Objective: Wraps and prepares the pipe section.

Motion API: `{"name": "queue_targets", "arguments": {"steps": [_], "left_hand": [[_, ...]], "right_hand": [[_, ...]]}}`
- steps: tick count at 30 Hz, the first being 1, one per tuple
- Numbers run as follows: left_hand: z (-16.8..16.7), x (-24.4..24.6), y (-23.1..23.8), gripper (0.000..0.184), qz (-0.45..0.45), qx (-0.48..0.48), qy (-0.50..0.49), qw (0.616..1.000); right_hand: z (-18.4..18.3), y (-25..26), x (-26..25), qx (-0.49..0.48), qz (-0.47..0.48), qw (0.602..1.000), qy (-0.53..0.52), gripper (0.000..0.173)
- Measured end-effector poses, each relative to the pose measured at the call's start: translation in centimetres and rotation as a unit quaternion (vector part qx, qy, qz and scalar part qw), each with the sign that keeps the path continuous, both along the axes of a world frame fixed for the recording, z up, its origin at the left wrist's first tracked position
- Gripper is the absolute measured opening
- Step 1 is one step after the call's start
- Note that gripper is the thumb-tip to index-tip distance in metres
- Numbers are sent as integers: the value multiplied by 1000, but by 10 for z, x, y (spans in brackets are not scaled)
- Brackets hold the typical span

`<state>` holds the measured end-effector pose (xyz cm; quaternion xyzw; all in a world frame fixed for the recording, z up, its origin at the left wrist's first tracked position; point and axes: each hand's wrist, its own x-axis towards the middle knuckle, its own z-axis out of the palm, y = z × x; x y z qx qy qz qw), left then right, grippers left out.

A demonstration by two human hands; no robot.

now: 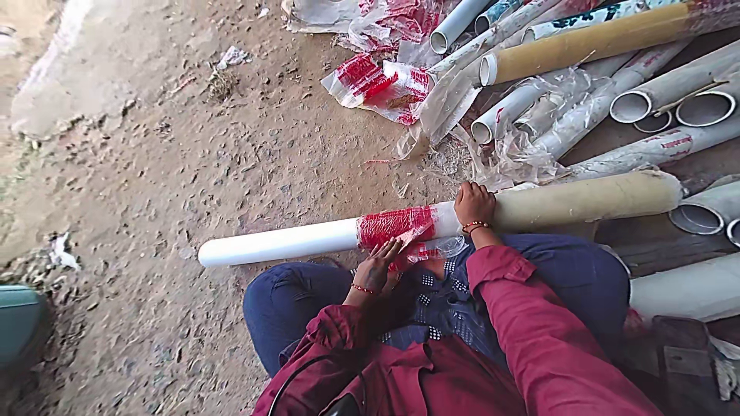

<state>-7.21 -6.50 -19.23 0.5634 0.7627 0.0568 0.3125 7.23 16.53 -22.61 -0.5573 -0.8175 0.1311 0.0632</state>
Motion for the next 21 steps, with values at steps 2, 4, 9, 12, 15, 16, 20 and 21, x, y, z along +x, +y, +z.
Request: {"name": "queue_targets", "arguments": {"steps": [2,4,9,12,15,16,20,21], "left_hand": [[3,5,-11,56,-15,40,10,999],[0,10,-25,41,-2,160,18,987],[9,-4,7,29,74,280,22,957],[22,-3,73,59,31,118,-14,992],[1,14,118,71,-29,-17,-17,999],[-9,20,122,61,-36,-9,-15,999],[-28,28,108,47,-33,85,-20,996],[-30,28,104,46,-34,97,-17,995]], "right_hand": [[2,3,-3,-9,-9,1000,0,29],[1,7,-6,-5,-2,1000,8,29],[0,4,-7,-2,3,1000,16,29],[8,-3,-2,-5,-24,1000,14,33],[16,-8,5,-8,-35,999,-4,33],[18,-7,6,-17,-26,999,-16,34],[10,-3,6,9,-3,1000,-8,34],[5,-3,6,20,-1,1000,5,33]]}}
